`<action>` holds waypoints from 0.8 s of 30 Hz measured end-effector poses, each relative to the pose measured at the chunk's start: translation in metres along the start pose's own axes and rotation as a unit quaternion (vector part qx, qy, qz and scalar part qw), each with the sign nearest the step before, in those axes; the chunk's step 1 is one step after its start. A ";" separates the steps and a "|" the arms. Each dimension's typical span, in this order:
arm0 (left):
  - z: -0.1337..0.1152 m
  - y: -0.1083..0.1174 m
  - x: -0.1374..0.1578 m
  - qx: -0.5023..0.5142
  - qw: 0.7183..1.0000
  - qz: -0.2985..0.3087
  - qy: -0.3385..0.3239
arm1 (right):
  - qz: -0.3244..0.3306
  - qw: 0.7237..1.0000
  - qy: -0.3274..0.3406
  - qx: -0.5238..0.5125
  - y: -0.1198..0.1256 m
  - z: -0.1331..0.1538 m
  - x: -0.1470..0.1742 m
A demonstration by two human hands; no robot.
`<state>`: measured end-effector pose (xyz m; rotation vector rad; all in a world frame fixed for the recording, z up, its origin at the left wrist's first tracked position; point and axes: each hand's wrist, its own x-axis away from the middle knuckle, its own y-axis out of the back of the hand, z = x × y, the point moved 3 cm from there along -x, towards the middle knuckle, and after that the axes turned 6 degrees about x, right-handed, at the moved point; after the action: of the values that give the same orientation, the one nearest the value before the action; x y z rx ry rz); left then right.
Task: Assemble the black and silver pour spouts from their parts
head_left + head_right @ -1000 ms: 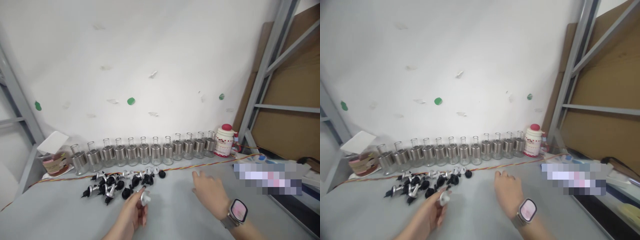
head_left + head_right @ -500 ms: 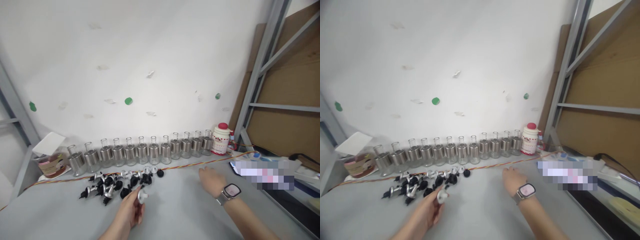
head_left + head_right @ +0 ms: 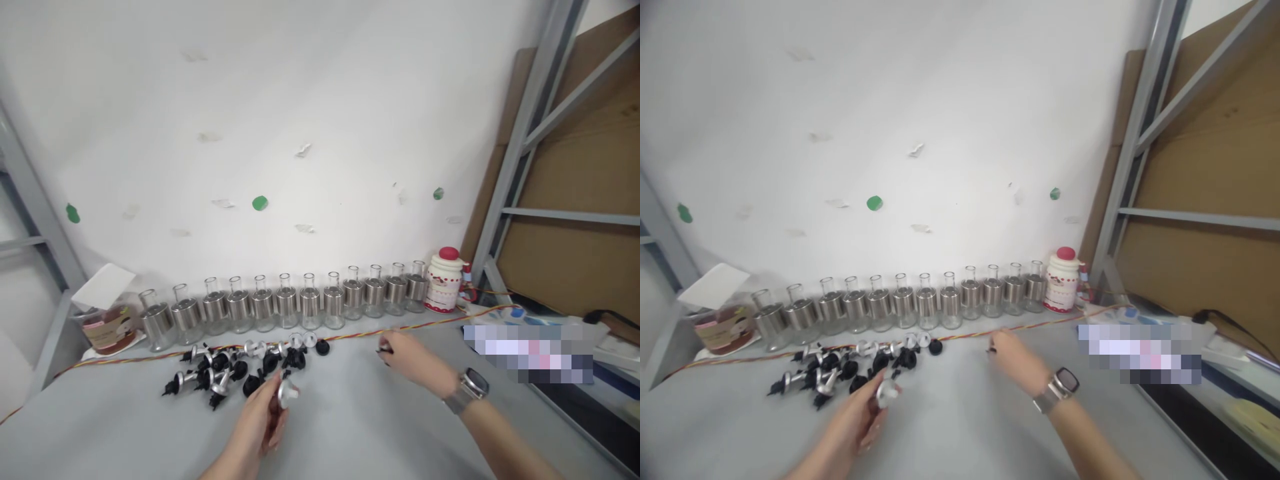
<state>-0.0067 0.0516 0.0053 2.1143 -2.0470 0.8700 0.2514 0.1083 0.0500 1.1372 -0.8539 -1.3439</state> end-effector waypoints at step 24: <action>0.003 -0.005 0.001 0.101 0.986 0.110 -0.066 | 0.212 0.618 0.067 -0.754 -0.043 0.105 0.044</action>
<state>-0.0007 0.0498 0.0048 2.1239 -2.3916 1.0325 0.1423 0.0568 0.0314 -0.3397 0.2962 -0.9981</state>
